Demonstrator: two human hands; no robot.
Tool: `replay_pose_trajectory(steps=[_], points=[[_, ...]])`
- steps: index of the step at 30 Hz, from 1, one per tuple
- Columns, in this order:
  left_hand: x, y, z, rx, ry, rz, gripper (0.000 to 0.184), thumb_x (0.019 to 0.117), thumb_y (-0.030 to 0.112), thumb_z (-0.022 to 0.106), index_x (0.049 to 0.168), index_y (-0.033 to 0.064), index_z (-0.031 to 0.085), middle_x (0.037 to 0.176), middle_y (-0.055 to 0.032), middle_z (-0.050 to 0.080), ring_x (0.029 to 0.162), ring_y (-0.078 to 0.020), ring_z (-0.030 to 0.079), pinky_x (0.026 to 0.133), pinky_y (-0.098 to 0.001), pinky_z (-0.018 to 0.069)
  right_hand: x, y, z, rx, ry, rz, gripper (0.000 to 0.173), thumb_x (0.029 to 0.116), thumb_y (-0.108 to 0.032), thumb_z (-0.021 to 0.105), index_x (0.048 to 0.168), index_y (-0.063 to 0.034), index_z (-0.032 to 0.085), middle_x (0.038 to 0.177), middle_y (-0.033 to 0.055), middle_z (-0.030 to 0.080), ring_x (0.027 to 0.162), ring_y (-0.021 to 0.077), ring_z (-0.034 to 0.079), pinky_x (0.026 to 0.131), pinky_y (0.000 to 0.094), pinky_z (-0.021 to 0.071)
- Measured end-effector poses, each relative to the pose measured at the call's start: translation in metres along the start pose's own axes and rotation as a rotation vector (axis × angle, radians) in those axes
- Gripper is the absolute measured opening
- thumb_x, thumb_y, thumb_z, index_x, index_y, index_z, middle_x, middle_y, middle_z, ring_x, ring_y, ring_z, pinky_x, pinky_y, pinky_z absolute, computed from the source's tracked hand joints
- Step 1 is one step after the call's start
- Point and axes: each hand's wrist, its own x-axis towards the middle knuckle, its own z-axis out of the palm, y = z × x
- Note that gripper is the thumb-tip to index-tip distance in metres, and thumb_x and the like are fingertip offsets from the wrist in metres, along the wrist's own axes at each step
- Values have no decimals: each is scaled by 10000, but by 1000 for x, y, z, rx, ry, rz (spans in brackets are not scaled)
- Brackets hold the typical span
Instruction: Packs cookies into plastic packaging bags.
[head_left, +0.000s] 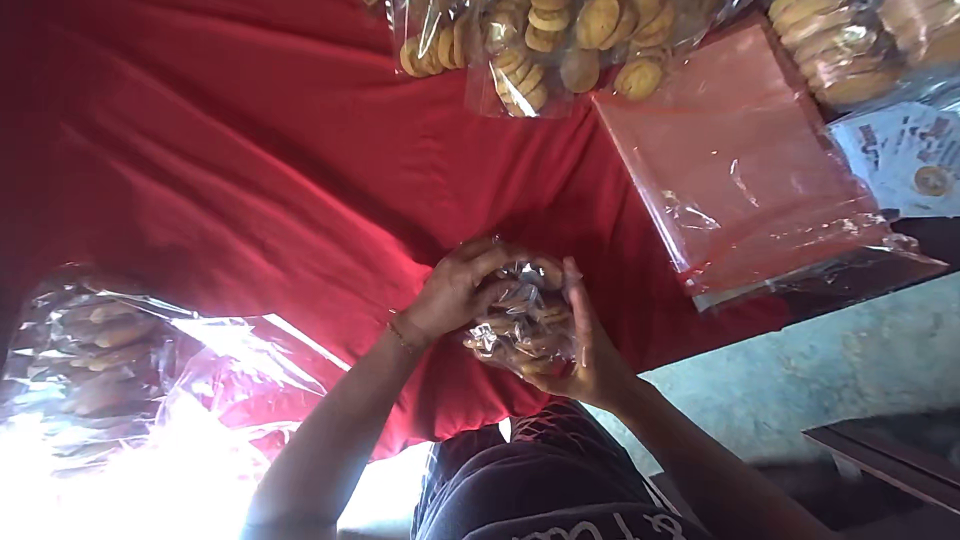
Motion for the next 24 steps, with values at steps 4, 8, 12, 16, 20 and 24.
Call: replay_pose_trajectory(steps=[4, 8, 12, 16, 20, 24], points=[[-21, 7, -2, -274, -71, -93, 390, 1086, 228, 425, 1391, 84, 621, 1387, -104, 613, 1318, -174, 546, 1132, -377, 433, 0, -1, 0, 5, -36, -29, 814, 807, -456, 774, 1491, -241, 390, 1578, 236, 326, 1486, 230, 335, 1207, 355, 326], [-28, 15, -29, -414, -302, -97, 373, 1046, 302, 542, 1312, 76, 671, 1453, -131, 536, 1364, -153, 500, 1136, -326, 444, 7, -1, -17, 68, -171, -2, 682, 820, -373, 750, 1442, -239, 504, 1566, 280, 309, 1457, 227, 360, 1192, 336, 334], [-18, 11, -54, -296, -587, -152, 727, 866, 499, 715, 1464, 122, 546, 1490, -86, 517, 1404, -166, 445, 1164, -382, 387, 12, 1, -27, 76, -245, -18, 706, 823, -311, 750, 1474, -223, 491, 1590, 274, 291, 1474, 234, 351, 1194, 329, 352], [-32, 23, -31, -39, -433, -151, 618, 804, 357, 826, 1348, 175, 598, 1410, -180, 556, 1306, -339, 538, 1062, -548, 454, 1, 6, -25, 37, -170, -24, 662, 842, -373, 767, 1406, -159, 493, 1594, 289, 283, 1494, 257, 329, 1203, 340, 338], [-52, 21, 7, -5, -96, -102, 356, 891, 305, 781, 1209, 185, 675, 1339, -147, 610, 1244, -250, 590, 1049, -434, 493, 8, 4, -24, -15, -212, -36, 718, 783, -577, 777, 1363, -259, 499, 1656, 237, 160, 1554, 297, 180, 1244, 399, 266], [-59, 17, 10, -251, -61, -129, 330, 986, 365, 658, 1234, 147, 679, 1390, -138, 575, 1328, -196, 527, 1125, -389, 443, 27, 10, -34, -26, -281, -77, 645, 792, -532, 753, 1321, -217, 559, 1603, 181, 352, 1532, 340, 243, 1229, 512, 287]])
